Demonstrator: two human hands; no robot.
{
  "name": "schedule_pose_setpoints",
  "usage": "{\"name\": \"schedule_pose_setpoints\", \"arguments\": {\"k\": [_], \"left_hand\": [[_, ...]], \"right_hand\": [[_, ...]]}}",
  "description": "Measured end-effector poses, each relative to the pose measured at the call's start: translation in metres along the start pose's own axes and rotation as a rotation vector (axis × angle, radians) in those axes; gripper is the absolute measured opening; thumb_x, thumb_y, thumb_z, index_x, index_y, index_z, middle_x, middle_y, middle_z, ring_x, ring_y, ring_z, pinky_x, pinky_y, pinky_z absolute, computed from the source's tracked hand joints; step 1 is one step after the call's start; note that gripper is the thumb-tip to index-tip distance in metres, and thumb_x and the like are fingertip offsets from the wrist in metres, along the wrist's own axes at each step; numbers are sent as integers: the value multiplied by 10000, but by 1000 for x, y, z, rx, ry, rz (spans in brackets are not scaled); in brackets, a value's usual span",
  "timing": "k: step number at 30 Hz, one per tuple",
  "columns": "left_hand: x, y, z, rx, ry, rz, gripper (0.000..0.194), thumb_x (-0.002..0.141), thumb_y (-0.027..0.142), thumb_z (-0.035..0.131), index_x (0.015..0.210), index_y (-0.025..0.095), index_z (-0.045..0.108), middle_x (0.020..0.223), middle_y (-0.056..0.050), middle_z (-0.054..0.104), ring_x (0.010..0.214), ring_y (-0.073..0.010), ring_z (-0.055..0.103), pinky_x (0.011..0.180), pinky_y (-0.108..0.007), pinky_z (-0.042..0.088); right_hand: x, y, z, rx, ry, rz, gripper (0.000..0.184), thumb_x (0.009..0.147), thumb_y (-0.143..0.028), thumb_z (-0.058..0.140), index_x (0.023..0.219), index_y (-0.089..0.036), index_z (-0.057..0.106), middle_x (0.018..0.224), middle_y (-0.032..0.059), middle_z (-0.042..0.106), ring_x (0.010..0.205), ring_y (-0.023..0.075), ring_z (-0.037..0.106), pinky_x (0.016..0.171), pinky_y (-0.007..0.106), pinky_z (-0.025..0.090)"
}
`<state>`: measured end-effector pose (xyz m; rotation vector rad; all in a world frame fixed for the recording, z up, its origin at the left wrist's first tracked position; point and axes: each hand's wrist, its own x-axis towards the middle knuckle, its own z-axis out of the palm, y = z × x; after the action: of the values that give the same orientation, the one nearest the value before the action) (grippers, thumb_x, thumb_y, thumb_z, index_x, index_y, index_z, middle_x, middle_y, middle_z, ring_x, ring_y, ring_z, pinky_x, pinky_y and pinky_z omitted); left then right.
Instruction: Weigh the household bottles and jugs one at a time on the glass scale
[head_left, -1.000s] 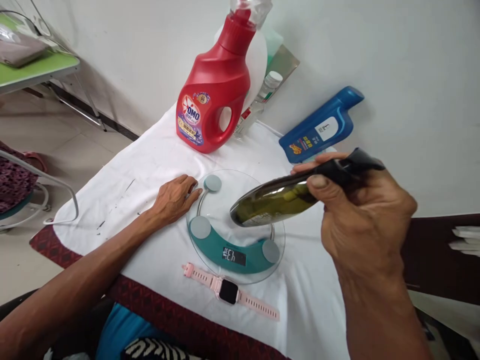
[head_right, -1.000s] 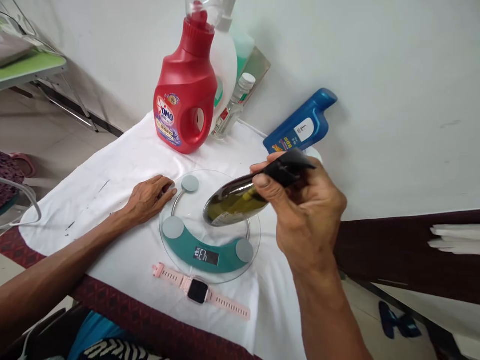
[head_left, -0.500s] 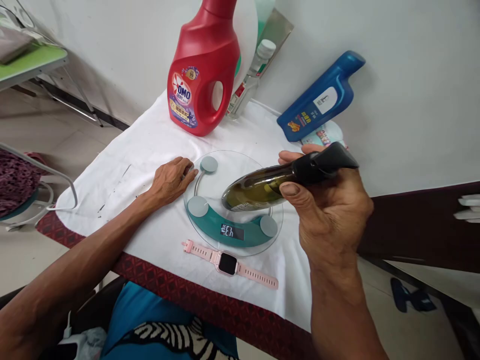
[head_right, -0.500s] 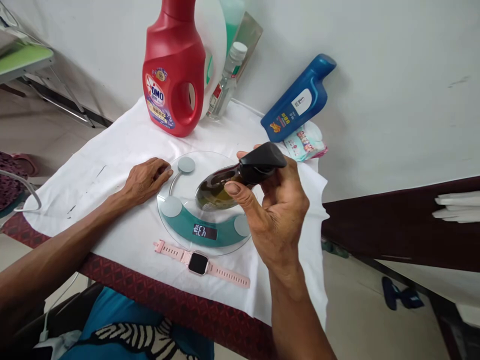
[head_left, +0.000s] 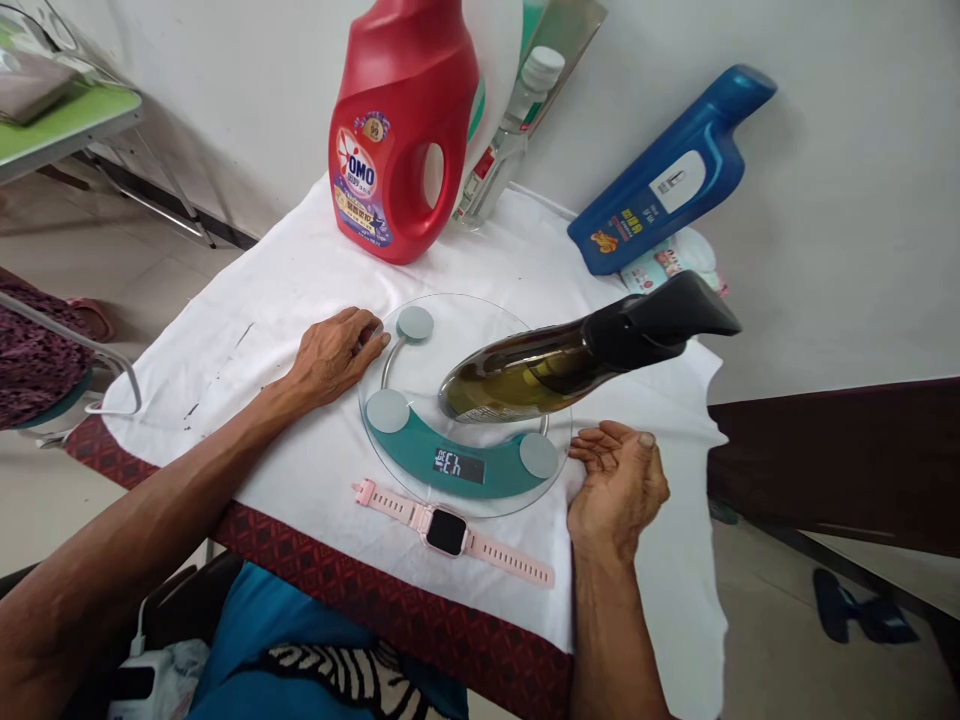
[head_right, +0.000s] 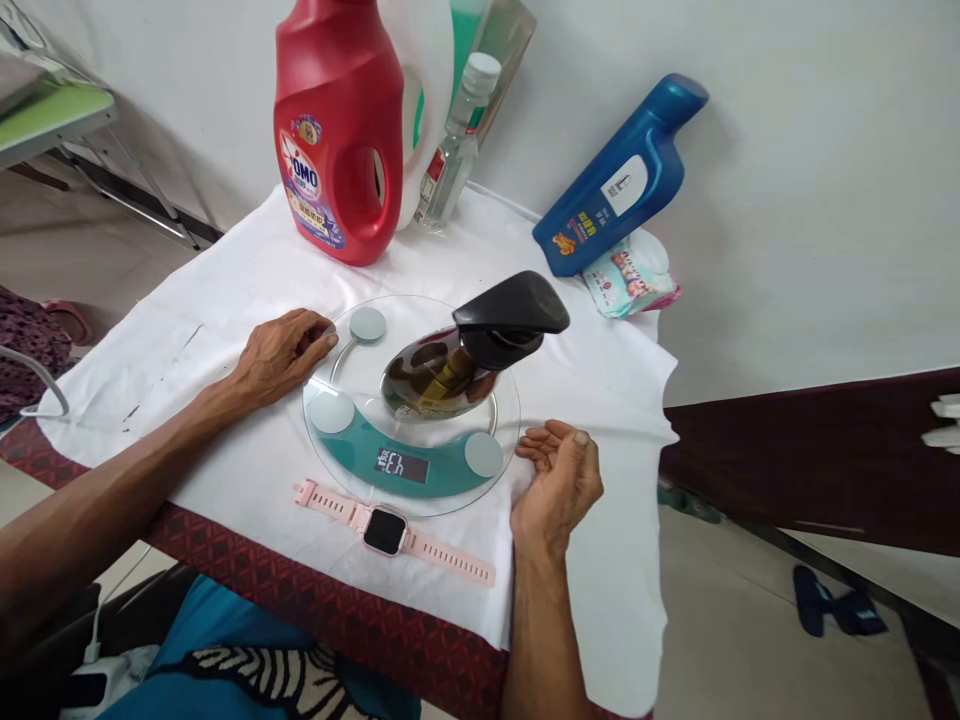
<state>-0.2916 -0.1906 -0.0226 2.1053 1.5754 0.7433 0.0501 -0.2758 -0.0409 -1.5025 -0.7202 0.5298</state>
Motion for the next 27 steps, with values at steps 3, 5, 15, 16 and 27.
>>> {"name": "schedule_pose_setpoints", "arguments": {"k": [3,5,15,16,27], "left_hand": [[0,0,-1,12,-4,3,304,1032,417,495,1043,174,678,948,-65,688,736,-165,563,721,-332,447],[1,0,-1,12,-6,1,315,1031,428,497,1050,175,684,950,-64,696,744,-168,572,729,-332,458],[1,2,-3,1,-19,3,305,1034,422,495,1027,171,669,932,-62,681,764,-172,570,742,-332,448],[1,2,-3,-3,-18,2,304,1032,421,494,1027,172,669,933,-61,678,763,-171,567,742,-332,444],[-3,2,0,-62,-10,-36,261,1050,404,492,1013,203,654,934,-36,669,745,-163,568,717,-326,438]], "right_hand": [[4,6,-1,-10,-16,27,609,821,-770,707,921,-169,682,750,22,672,677,152,647,606,282,497],[5,7,0,-25,-18,23,605,817,-762,720,917,-167,685,753,25,672,670,152,644,602,284,492],[4,6,0,-29,-16,34,541,819,-709,751,900,-177,695,749,16,680,670,142,629,616,275,486],[4,6,0,-33,-14,35,551,815,-718,748,900,-176,692,747,17,677,668,143,627,613,277,484],[-16,-64,17,-17,-297,-242,549,819,-574,831,1254,-268,695,1210,74,718,1171,290,697,997,497,573]]}}
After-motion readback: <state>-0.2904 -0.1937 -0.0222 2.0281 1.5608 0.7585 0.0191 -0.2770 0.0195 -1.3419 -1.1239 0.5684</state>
